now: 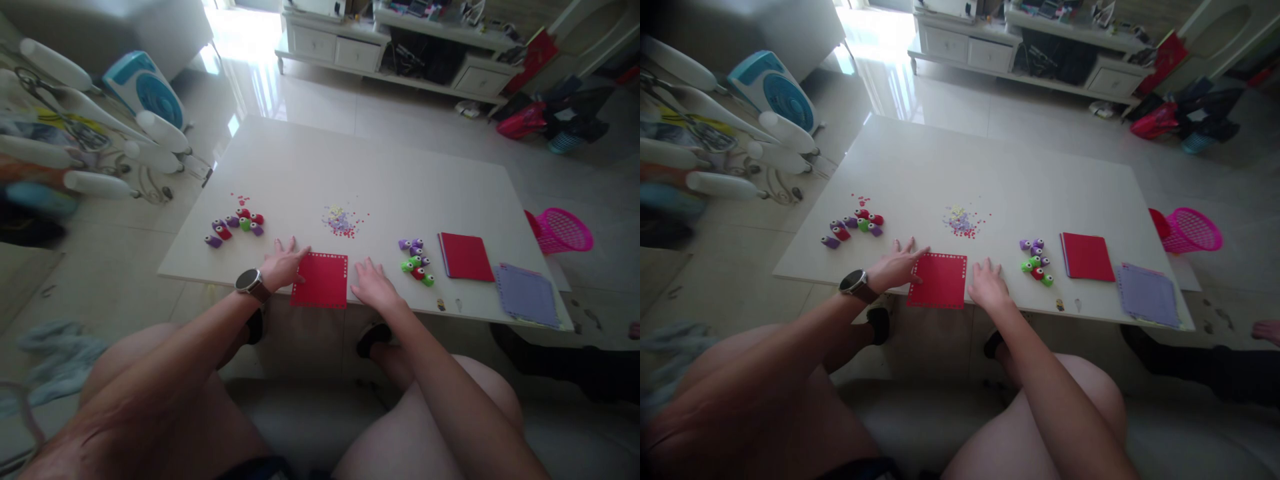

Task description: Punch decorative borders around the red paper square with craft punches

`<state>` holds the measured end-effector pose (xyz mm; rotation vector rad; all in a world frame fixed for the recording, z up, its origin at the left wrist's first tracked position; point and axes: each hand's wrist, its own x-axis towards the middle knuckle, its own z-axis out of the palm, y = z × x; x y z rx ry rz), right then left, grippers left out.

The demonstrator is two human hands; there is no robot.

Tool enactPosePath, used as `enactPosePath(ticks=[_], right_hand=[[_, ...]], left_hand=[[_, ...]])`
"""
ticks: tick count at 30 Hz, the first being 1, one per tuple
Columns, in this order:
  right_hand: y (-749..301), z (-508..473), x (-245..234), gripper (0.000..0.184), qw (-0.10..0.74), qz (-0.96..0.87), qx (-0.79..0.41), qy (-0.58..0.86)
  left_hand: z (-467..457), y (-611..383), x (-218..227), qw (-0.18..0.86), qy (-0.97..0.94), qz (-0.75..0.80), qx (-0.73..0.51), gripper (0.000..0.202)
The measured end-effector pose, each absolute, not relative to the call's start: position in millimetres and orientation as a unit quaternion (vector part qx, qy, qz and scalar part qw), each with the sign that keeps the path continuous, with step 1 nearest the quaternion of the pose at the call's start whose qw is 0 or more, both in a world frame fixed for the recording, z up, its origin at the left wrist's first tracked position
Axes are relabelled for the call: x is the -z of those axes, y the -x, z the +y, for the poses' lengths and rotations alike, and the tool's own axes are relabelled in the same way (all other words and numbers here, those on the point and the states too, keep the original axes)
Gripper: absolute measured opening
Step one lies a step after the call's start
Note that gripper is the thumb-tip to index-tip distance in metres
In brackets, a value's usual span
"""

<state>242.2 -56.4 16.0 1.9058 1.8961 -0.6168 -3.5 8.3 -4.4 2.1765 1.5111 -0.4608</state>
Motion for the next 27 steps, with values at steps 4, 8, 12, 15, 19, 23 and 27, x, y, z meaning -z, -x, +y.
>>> enactPosePath(ticks=[4,8,12,15,19,23,27], right_hand=[[-239,-56,-19,0.063,0.216,0.688,0.204,-0.663],[-239,-57,-19,0.073,0.238,0.699,0.178,-0.651],[-238,-57,-20,0.077,0.246,0.698,0.176,-0.649],[-237,-58,-21,0.077,0.249,0.699,0.17,-0.649],[-236,-58,-22,0.078,0.248,0.701,0.163,-0.649],[-235,-58,-21,0.077,0.254,0.704,0.162,-0.644],[-235,-58,-21,0.077,0.26,0.706,0.16,-0.639]], left_hand=[[6,-3,2,0.217,-0.787,0.552,0.166,0.102],[5,-7,6,0.209,-0.786,0.557,0.168,0.102],[3,-10,5,0.202,-0.786,0.556,0.177,0.103],[2,-12,2,0.197,-0.786,0.557,0.182,0.104],[1,-14,-1,0.196,-0.787,0.558,0.177,0.103],[0,-14,-2,0.189,-0.789,0.559,0.174,0.103],[0,-14,-1,0.188,-0.789,0.56,0.169,0.103]])
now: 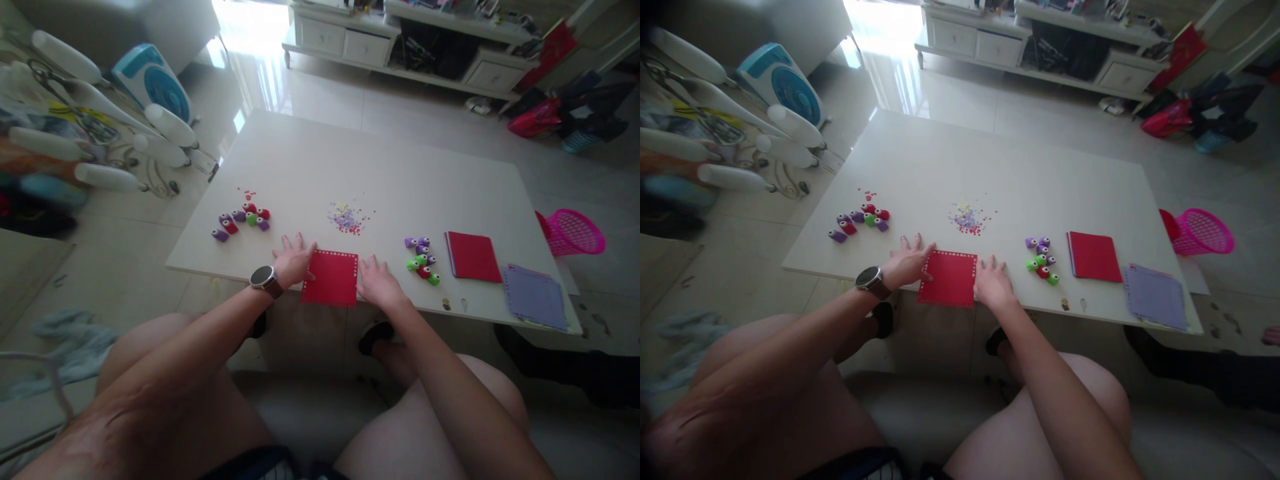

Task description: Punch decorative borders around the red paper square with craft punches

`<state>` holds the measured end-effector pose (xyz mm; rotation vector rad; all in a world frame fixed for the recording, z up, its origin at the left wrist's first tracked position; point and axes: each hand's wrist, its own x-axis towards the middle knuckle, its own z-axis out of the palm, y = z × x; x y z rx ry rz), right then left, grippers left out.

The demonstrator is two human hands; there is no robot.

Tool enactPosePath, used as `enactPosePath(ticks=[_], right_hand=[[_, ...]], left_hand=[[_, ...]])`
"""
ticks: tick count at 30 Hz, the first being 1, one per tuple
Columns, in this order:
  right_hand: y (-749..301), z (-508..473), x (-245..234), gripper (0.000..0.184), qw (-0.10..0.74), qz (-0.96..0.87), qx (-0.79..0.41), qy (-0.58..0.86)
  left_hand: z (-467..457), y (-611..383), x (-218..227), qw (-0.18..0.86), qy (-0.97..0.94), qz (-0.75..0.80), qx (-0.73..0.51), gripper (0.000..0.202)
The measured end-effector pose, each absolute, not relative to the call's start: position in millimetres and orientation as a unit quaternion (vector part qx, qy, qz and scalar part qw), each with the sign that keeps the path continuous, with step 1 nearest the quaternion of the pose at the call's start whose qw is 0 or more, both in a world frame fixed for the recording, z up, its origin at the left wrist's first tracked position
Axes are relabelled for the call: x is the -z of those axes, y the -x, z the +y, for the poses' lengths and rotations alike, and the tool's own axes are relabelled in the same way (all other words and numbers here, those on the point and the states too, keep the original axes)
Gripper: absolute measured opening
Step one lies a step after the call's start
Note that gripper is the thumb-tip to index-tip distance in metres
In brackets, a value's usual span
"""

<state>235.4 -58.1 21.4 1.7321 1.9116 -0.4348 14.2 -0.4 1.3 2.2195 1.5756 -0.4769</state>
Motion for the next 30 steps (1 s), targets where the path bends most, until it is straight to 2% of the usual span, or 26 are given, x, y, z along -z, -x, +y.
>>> enactPosePath(ticks=[26,30], right_hand=[[-233.6,-58.3,-21.2,0.078,0.258,0.7,0.166,-0.645],[-233.1,-58.4,-22.0,0.078,0.26,0.699,0.164,-0.645]], left_hand=[[-0.3,-14.8,-3.8,0.188,-0.788,0.558,0.177,0.107],[-0.2,-14.7,-2.6,0.185,-0.788,0.559,0.181,0.103]])
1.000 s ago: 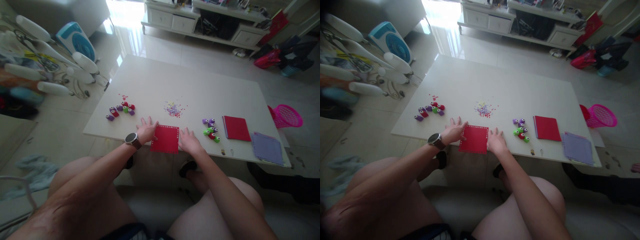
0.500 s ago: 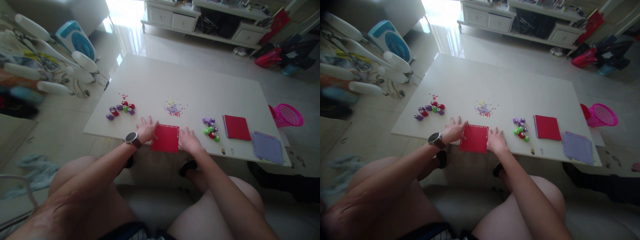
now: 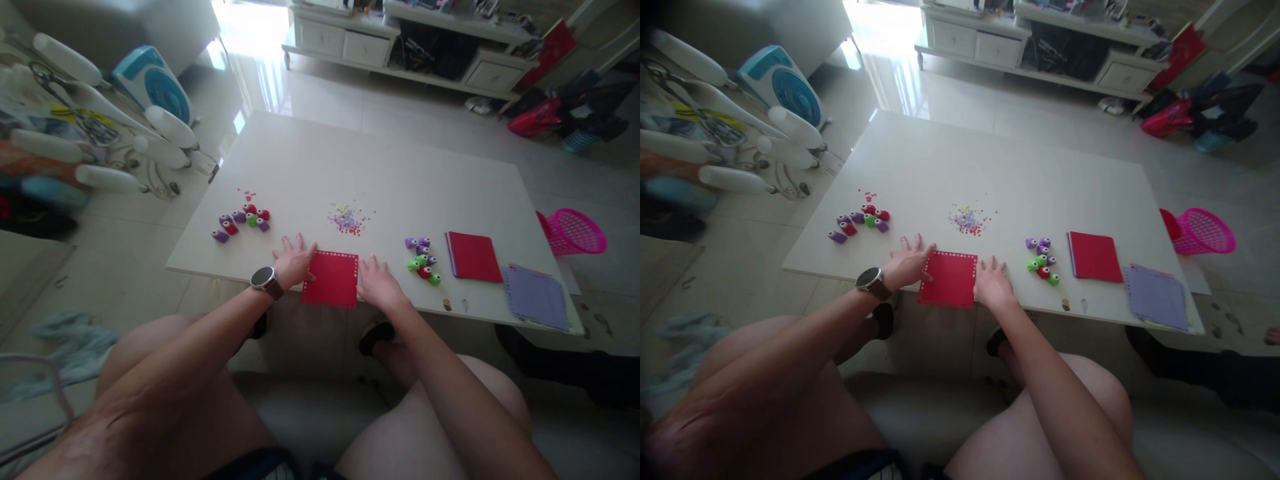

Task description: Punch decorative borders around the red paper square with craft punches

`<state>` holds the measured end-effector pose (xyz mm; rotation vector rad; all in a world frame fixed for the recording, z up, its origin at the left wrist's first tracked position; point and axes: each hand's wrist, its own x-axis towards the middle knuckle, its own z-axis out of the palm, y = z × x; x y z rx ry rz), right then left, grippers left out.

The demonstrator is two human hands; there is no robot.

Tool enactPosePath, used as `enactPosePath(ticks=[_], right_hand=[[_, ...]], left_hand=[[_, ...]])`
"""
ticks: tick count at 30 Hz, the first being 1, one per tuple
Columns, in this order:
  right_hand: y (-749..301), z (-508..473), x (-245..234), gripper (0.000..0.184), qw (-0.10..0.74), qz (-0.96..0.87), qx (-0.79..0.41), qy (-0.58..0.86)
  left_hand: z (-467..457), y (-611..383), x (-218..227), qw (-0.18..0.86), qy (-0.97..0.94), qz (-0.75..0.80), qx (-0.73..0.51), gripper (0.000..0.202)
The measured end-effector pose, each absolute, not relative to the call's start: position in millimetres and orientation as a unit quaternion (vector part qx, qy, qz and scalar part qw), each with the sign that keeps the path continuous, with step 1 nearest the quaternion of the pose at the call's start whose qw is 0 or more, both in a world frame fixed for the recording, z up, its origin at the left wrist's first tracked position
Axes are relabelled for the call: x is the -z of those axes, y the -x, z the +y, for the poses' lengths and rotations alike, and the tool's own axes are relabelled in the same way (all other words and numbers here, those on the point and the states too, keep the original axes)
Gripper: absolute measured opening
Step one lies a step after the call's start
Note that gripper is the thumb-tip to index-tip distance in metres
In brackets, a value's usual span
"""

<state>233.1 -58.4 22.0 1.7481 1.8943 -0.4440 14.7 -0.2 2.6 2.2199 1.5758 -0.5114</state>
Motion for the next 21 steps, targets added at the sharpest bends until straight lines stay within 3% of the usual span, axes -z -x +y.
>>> enactPosePath(ticks=[21], right_hand=[[-232.1,-58.6,-24.7,0.078,0.267,0.704,0.153,-0.64]], left_hand=[[-0.4,-13.3,-1.4,0.182,-0.794,0.554,0.171,0.098]])
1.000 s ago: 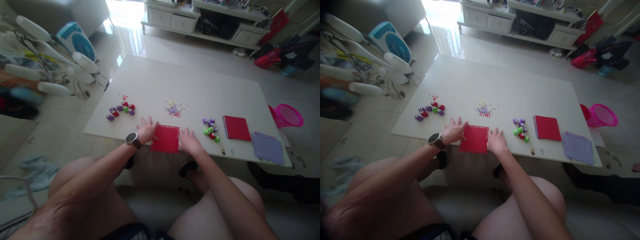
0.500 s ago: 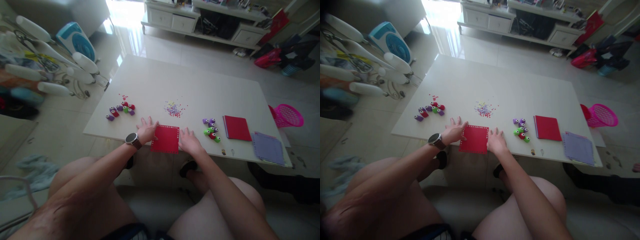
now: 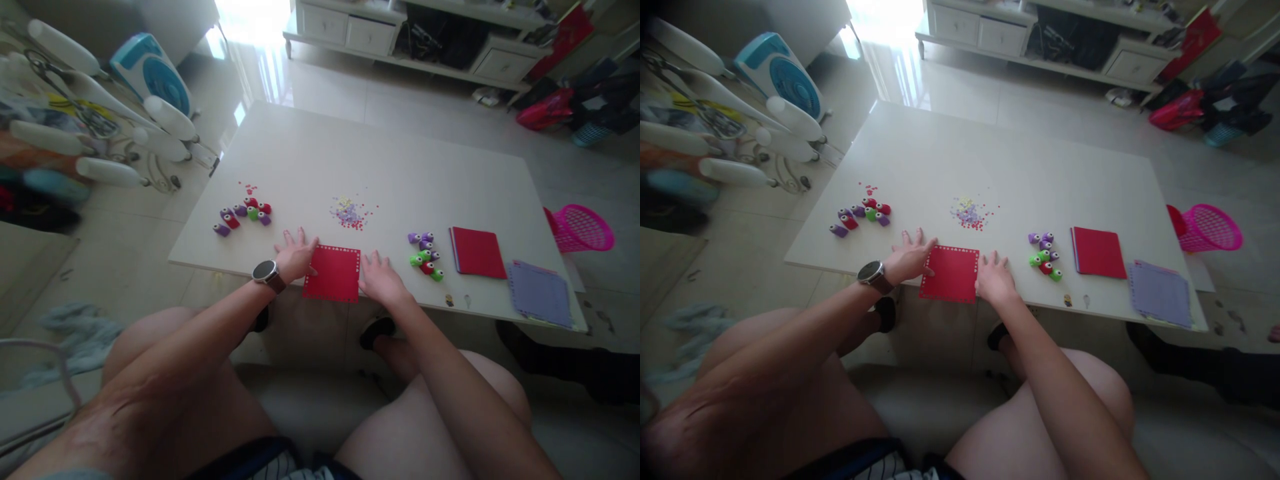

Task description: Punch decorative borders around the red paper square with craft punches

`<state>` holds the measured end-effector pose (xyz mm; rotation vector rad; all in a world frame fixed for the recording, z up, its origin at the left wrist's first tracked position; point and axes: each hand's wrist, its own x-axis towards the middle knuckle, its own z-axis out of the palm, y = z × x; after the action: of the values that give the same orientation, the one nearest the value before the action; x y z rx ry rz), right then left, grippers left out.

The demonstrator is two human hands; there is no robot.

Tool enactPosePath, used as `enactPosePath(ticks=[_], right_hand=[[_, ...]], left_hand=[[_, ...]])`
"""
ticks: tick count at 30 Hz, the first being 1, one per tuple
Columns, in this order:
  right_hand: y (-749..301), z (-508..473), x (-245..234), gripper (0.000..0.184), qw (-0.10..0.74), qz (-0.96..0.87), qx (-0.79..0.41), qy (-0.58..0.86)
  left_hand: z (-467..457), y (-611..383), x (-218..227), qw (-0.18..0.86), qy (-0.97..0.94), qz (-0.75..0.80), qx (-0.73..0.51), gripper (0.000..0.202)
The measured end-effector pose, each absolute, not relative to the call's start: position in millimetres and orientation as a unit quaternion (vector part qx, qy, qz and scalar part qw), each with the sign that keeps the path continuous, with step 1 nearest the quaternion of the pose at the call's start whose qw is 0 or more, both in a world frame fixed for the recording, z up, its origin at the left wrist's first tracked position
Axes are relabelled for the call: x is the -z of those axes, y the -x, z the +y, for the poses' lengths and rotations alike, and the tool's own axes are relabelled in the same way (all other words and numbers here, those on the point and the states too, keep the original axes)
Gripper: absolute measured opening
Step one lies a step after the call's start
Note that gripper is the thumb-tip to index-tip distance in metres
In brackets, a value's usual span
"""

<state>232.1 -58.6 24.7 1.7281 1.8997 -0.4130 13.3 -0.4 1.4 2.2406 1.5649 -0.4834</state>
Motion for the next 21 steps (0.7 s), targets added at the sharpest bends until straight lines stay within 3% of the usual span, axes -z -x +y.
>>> enactPosePath(ticks=[21], right_hand=[[-231.2,-58.8,-25.6,0.077,0.269,0.704,0.151,-0.64]], left_hand=[[-0.1,-13.9,-2.8,0.192,-0.792,0.555,0.171,0.099]])
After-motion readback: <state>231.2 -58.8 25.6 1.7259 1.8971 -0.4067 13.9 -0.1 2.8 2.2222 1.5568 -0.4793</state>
